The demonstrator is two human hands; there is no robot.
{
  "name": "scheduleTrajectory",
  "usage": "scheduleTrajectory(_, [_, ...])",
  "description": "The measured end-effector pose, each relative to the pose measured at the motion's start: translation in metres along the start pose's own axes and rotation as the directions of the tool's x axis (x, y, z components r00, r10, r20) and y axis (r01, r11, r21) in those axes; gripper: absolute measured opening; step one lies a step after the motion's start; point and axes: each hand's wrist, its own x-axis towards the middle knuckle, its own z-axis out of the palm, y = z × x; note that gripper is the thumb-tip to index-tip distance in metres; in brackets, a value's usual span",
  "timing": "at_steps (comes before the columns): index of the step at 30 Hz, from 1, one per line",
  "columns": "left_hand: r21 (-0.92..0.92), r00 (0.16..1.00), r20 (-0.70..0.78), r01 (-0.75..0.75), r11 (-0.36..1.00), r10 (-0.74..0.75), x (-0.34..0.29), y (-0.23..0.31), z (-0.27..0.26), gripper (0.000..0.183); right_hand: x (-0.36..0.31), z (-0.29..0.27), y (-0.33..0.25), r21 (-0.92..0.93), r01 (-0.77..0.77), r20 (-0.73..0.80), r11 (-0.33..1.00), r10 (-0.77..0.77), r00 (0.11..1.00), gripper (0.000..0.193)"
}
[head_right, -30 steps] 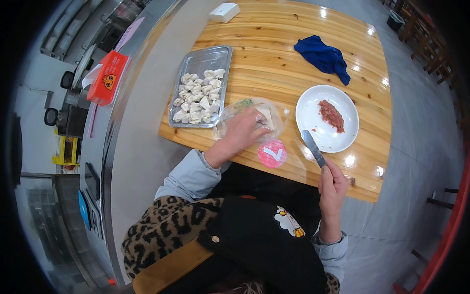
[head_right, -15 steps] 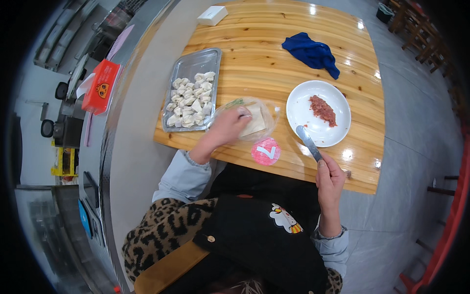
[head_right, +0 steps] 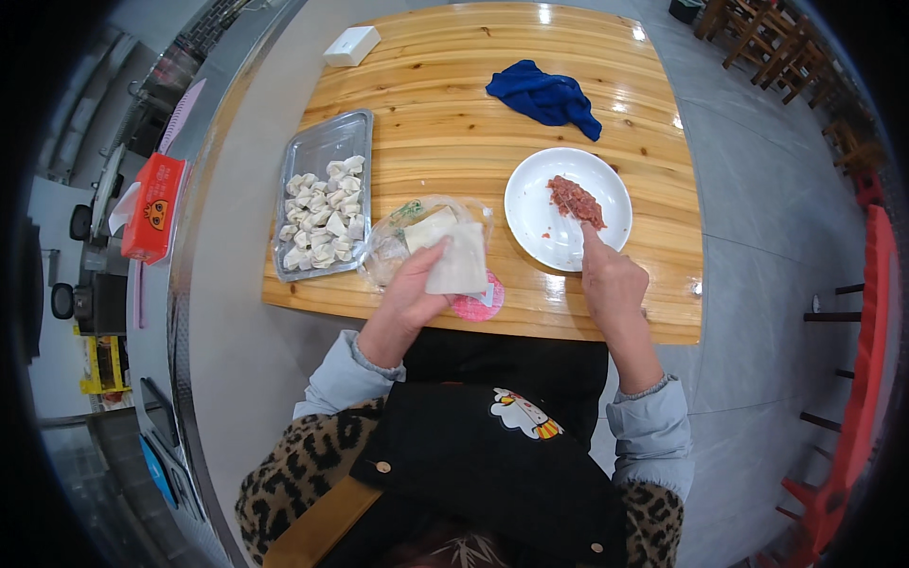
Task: The person repeatedly scoops minced meat onto square dumpling wrappers, folds them, and places the finished dumplings onto a metal tray. The process is continuous and repetitive throughout the clip.
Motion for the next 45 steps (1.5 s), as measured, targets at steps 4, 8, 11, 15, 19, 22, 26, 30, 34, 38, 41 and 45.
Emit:
scheduleTrajectory(4, [-0.132, 0.988, 0.117, 0.118, 0.984, -0.103, 0.007, -0.020, -0.001, 0.043, 0.003, -0.004, 0.008, -0.008, 0.032, -0.071, 0.999, -0.032, 0.997, 0.034])
scheduleTrajectory(8, [-0.149, 0.977, 0.145, 0.175, 0.973, -0.153, 0.009, -0.031, 0.003, 0.047, 0.007, -0.002, 0.015, 0.006, 0.063, -0.003, 0.998, -0.063, 0.998, 0.035])
scheduleTrajectory(11, [-0.137, 0.986, 0.098, 0.151, 0.979, -0.138, 0.010, -0.038, 0.008, 0.047, 0.006, -0.001, 0.014, -0.047, 0.076, 0.103, 0.996, -0.071, 0.992, 0.035])
scheduleTrajectory(15, [-0.076, 0.990, 0.030, 0.138, 0.987, -0.136, 0.013, -0.040, 0.009, 0.044, -0.002, -0.007, 0.016, 0.039, 0.054, 0.123, 0.998, -0.059, 0.991, 0.033])
scheduleTrajectory(19, [-0.118, 0.991, 0.005, 0.131, 0.984, -0.131, 0.016, -0.043, 0.007, 0.043, -0.023, -0.008, 0.015, 0.297, -0.121, 0.216, 0.947, 0.057, 0.975, 0.028])
scheduleTrajectory(22, [-0.119, 0.992, -0.059, 0.101, 0.988, -0.109, 0.016, -0.046, 0.009, 0.043, -0.031, 0.006, 0.005, 0.758, -0.233, 0.195, 0.609, 0.130, 0.972, 0.027])
scheduleTrajectory(26, [-0.086, 0.995, -0.094, 0.033, 0.996, -0.041, 0.008, -0.043, 0.016, 0.045, -0.033, -0.001, 0.002, 0.682, -0.728, 0.721, -0.069, 0.230, 0.654, 0.028])
scheduleTrajectory(30, [-0.119, 0.993, -0.035, -0.113, 0.986, 0.110, 0.004, -0.037, 0.028, 0.045, -0.031, -0.010, -0.019, 0.741, -0.671, 0.651, 0.032, 0.212, 0.729, 0.028])
scheduleTrajectory(34, [-0.231, 0.994, 0.082, -0.053, 0.972, 0.074, 0.015, -0.033, 0.043, 0.048, -0.028, -0.011, -0.042, 0.325, 0.223, -0.101, 0.919, -0.201, 0.974, 0.038])
scheduleTrajectory(38, [-0.199, 0.996, 0.065, -0.049, 0.979, 0.063, 0.021, -0.038, 0.054, 0.051, -0.037, -0.023, -0.056, 0.043, 0.288, 0.060, 0.957, -0.291, 0.955, 0.054])
scheduleTrajectory(41, [-0.158, 0.996, 0.029, -0.081, 0.984, 0.087, 0.022, -0.039, 0.056, 0.051, -0.038, -0.032, -0.057, 0.055, 0.327, 0.107, 0.943, -0.331, 0.938, 0.056])
scheduleTrajectory(45, [-0.177, 0.994, 0.018, -0.107, 0.978, 0.112, 0.024, -0.033, 0.052, 0.052, -0.035, -0.047, -0.044, 0.034, 0.342, 0.136, 0.939, -0.343, 0.929, 0.051])
